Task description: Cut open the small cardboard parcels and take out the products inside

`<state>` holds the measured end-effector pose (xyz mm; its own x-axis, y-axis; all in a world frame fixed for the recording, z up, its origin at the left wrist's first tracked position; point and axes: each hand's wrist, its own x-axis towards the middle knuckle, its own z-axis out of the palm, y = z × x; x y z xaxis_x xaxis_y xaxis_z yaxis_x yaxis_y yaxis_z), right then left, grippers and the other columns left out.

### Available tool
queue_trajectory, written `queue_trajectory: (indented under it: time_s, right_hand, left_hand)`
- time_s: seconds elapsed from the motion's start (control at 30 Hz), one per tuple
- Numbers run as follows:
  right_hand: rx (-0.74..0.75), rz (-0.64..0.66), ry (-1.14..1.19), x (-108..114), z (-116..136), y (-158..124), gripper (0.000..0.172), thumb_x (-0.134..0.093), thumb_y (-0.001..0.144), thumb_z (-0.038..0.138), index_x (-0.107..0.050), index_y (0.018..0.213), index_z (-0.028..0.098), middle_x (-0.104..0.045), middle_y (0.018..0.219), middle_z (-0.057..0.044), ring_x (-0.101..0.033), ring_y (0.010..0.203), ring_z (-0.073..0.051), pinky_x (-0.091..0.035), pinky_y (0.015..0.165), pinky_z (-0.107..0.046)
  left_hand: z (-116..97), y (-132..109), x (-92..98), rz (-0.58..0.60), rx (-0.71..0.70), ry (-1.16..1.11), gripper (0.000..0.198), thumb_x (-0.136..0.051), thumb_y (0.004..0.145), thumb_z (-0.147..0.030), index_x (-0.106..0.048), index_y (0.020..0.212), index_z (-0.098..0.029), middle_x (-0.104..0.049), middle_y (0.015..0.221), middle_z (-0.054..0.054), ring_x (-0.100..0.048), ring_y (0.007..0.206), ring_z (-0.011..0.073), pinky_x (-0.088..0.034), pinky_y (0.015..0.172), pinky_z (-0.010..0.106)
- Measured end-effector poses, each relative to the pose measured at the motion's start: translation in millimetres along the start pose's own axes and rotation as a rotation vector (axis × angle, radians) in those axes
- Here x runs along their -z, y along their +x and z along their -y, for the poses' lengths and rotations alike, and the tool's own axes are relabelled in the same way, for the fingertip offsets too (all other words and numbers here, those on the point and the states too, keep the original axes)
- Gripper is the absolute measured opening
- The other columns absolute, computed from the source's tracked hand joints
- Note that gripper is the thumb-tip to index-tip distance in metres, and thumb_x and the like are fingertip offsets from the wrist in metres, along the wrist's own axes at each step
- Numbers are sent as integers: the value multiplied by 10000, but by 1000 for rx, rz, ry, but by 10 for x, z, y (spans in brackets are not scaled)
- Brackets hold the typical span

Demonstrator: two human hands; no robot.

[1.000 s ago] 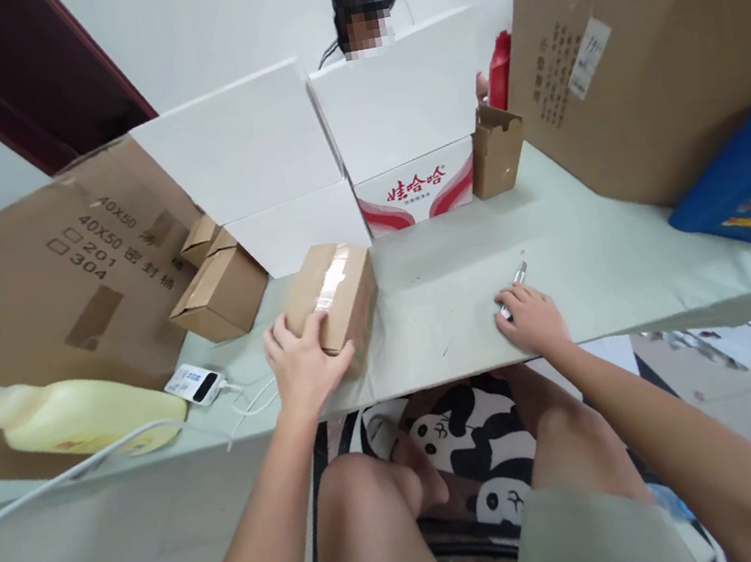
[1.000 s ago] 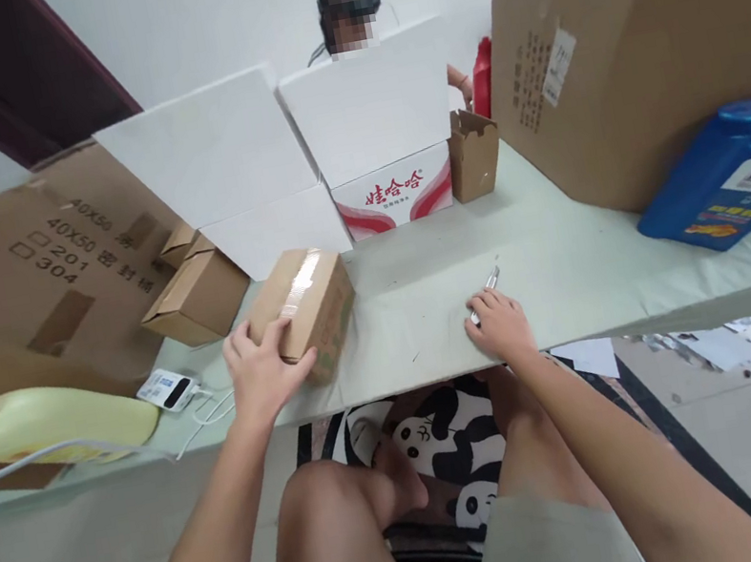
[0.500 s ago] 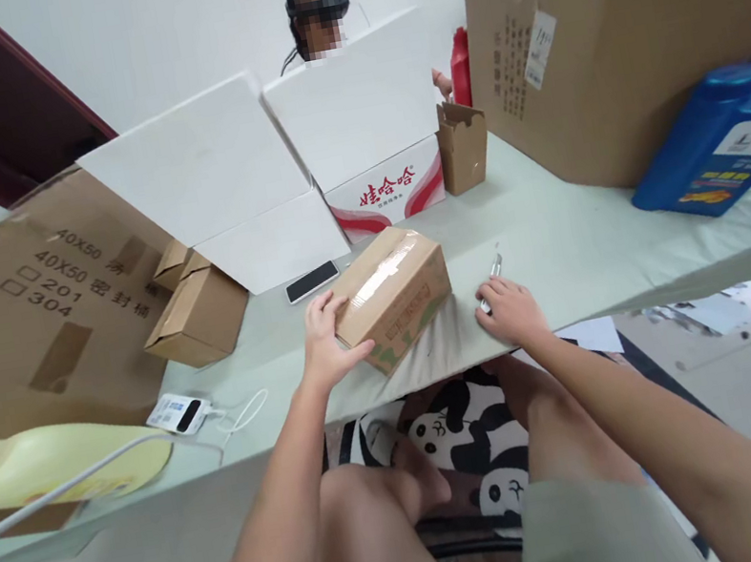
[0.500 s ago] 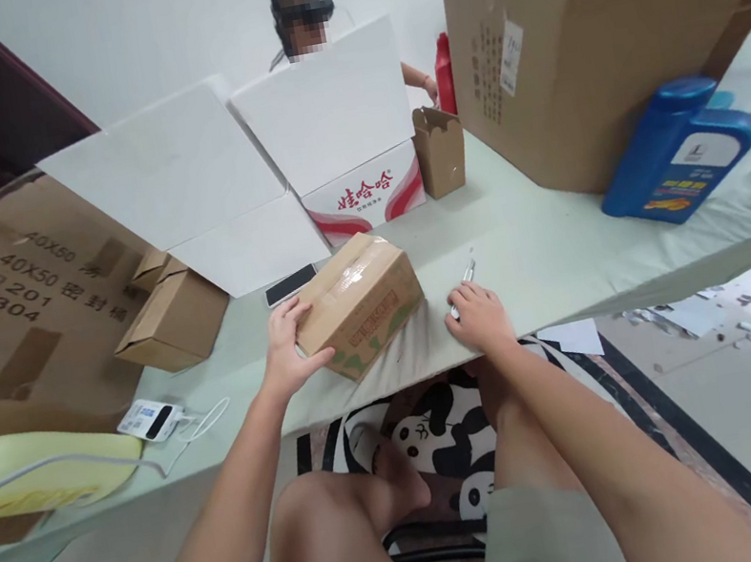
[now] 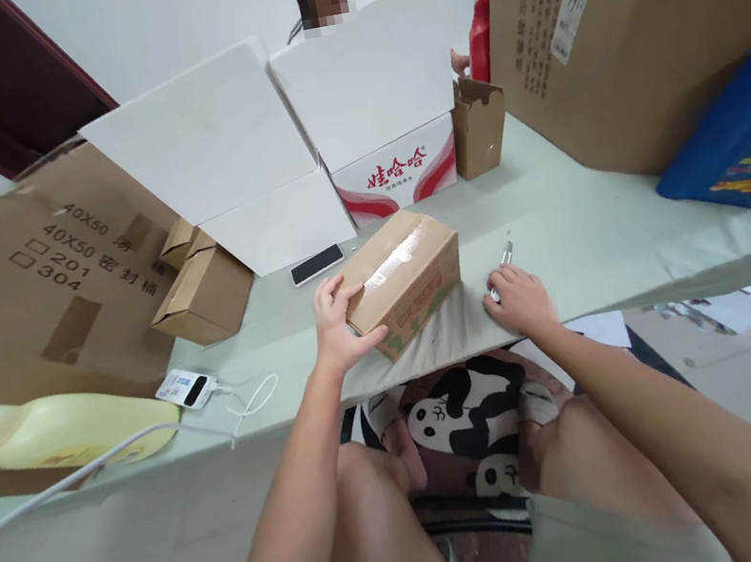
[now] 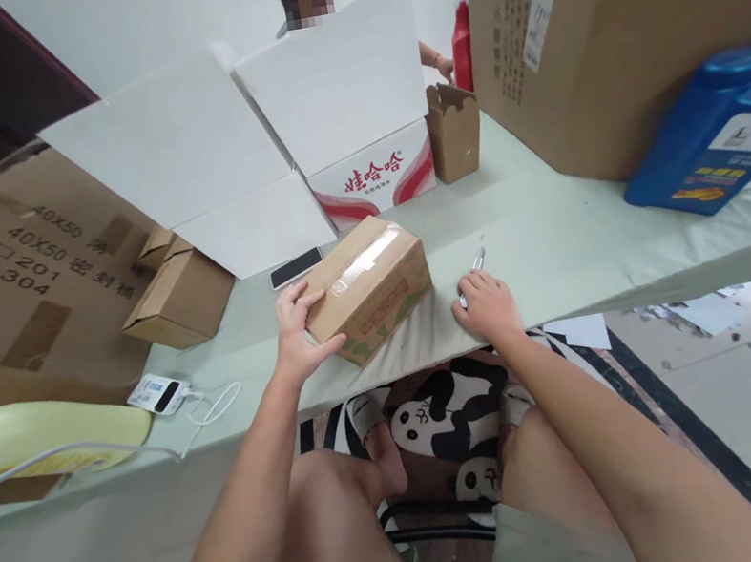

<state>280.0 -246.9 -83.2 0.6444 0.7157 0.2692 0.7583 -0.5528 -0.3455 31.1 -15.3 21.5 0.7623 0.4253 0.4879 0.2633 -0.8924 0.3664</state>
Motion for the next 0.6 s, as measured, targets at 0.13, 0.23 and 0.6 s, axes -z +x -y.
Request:
queue_trajectory:
  time_s: [0.13, 0.23, 0.6]
  right_hand:
    - [-2, -27, 6, -22, -14, -1, 179, -500, 927, 294, -646, 982, 206, -695, 1192, -162, -502, 1354, -324, -422, 1044, -461]
    - [2, -34, -11, -25, -26, 5, 172, -502, 926, 292, -649, 959, 209, -699, 1157, -157, -514, 1331, -318, -432, 1024, -444]
    - [-46, -66, -35, -16, -98, 25, 208, -483, 898, 252, -674, 937, 179, -663, 1055, -148, -562, 1075, -298, -454, 964, -422]
  left_hand:
    - [-156, -93, -79, -77, -5, 23, 686, -851, 625, -522, -655, 1225, -253, -550, 1391, 136, -411, 1435, 403, -349, 1204, 624]
    - [-211, -167, -131, -147, -29, 29, 655, -832, 647, -512, -664, 1226, -254, -580, 1327, 125, -427, 1411, 404, -356, 1195, 632]
    - [-244, -282, 7, -220, -88, -132, 463, -499, 971, -545, -720, 1200, -209, -678, 1226, 125, -594, 1204, 290, -453, 1135, 503]
